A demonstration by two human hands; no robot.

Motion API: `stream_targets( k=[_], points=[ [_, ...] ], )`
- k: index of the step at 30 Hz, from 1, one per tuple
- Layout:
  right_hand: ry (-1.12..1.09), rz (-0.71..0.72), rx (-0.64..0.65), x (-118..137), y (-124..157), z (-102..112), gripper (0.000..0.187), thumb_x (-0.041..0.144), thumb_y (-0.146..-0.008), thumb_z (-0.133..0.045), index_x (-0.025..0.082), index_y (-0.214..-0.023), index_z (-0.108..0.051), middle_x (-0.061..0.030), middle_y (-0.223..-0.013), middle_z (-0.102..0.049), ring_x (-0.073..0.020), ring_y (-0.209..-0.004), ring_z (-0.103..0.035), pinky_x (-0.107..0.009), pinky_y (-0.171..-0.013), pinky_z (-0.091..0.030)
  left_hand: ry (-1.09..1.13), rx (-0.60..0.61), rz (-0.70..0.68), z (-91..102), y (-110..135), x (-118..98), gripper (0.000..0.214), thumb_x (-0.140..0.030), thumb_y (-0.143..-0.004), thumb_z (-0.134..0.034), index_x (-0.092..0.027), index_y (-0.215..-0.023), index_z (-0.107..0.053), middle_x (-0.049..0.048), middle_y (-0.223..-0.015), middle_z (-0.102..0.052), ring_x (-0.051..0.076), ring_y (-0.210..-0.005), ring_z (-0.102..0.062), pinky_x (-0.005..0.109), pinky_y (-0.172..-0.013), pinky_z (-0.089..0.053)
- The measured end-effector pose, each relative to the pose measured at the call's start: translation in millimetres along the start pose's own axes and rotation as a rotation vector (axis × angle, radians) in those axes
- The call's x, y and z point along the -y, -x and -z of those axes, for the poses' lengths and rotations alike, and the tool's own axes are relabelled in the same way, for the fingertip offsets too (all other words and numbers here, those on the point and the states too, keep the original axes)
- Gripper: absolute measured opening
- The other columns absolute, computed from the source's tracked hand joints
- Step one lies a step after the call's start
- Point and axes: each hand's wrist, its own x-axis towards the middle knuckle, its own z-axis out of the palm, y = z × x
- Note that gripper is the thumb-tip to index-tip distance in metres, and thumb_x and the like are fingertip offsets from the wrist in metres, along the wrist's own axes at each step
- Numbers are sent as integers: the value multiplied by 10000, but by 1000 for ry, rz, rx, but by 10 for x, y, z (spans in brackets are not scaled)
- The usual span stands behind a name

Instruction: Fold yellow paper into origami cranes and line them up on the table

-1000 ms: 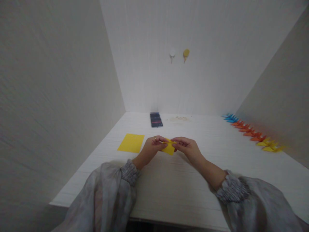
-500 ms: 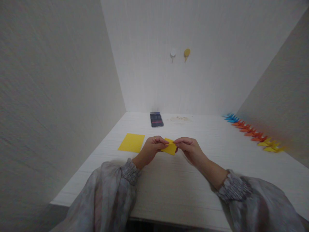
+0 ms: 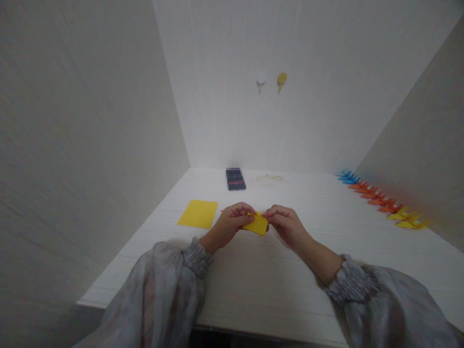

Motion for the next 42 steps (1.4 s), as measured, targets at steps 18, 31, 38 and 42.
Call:
stream_targets(
  k=[18, 31, 38, 42],
  points=[
    [-56, -40, -61, 10, -17, -4, 56, 144, -618, -579, 178, -609, -623, 3, -564, -593, -105, -515, -525, -227, -480, -422, -36, -48, -4, 16, 1, 11, 172, -166, -586, -641, -126, -749, -601, 24, -726, -618, 117, -663, -574, 253, -663, -445],
    [-107, -99, -33, 23, -14, -16, 77, 130, -598, -576, 180, -604, -635, -10, -566, -614, -123, -529, -548, -244, -487, -444, -100, -6, -18, -4, 8, 2, 182, -221, -596, -663, -127, -740, -604, 32, -702, -626, 143, -681, -582, 308, -712, -431],
    [-104, -97, 1, 20, -1, -10, 71, 136, -619, -578, 172, -635, -637, -16, -598, -630, -122, -541, -553, -246, -503, -435, -123, -70, 7, -30, 4, -24, 208, -290, -597, -661, -125, -704, -596, 26, -678, -611, 130, -660, -569, 264, -656, -430],
    [-88, -84, 18, 19, -3, -8, 51, 163, -644, -590, 157, -674, -631, -14, -606, -614, -110, -551, -547, -235, -519, -423, -143, -55, -25, 3, -7, 20, 239, -274, -581, -674, -133, -752, -585, 9, -656, -593, 123, -649, -574, 255, -639, -433]
  ],
)
